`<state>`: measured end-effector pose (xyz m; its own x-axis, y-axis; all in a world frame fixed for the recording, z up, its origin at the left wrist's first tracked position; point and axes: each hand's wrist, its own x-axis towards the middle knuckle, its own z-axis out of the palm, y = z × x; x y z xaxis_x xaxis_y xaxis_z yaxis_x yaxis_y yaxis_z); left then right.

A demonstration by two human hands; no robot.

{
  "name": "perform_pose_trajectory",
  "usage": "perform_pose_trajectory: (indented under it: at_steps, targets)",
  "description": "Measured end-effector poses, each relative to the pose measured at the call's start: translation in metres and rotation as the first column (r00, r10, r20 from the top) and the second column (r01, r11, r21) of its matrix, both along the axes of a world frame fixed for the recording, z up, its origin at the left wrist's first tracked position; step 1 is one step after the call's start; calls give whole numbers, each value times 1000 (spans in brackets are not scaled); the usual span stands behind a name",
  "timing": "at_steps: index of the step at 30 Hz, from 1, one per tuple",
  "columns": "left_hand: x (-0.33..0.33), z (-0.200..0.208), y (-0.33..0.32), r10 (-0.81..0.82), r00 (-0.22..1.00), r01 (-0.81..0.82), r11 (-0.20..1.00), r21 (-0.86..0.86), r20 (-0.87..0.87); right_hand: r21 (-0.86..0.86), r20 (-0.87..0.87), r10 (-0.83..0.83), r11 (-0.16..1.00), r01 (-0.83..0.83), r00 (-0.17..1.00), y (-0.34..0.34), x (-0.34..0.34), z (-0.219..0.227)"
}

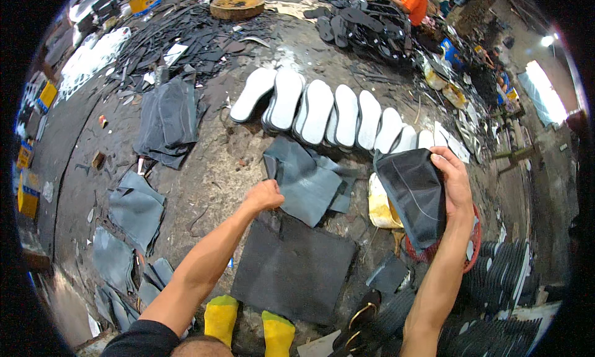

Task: The person sits on the floor and repeatedly picks up a white slipper sole and a black rubber sheet, aligns the sheet over the sole, and places the assembled unit into a row. The person handles the items one at a time and continues the cycle throughout the clip.

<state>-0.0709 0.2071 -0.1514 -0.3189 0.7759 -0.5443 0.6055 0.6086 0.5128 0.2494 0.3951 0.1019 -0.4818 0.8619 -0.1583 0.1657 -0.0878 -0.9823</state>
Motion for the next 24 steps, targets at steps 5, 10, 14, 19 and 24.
perform_pose_trajectory:
  at_steps: [5,10,14,19,24]
  targets:
    - [40,104,-17,-256,966,145,405,903,-40,28,243,498,854,-519,833,-47,-22,-7]
    - [35,180,-10,-794,448,419,593,688,411,-79,372,699,679,-729,611,-85,-24,21]
    - [-14,192,-45,-703,547,544,711,445,455,-147,316,603,794,-590,732,-99,7,19]
    - [-50,175,-64,-429,744,277,896,348,512,-92,425,398,912,-399,813,-108,28,-28]
    - [-43,98,-108,-374,927,257,584,770,-26,517,452,-12,818,-251,892,-176,46,-98]
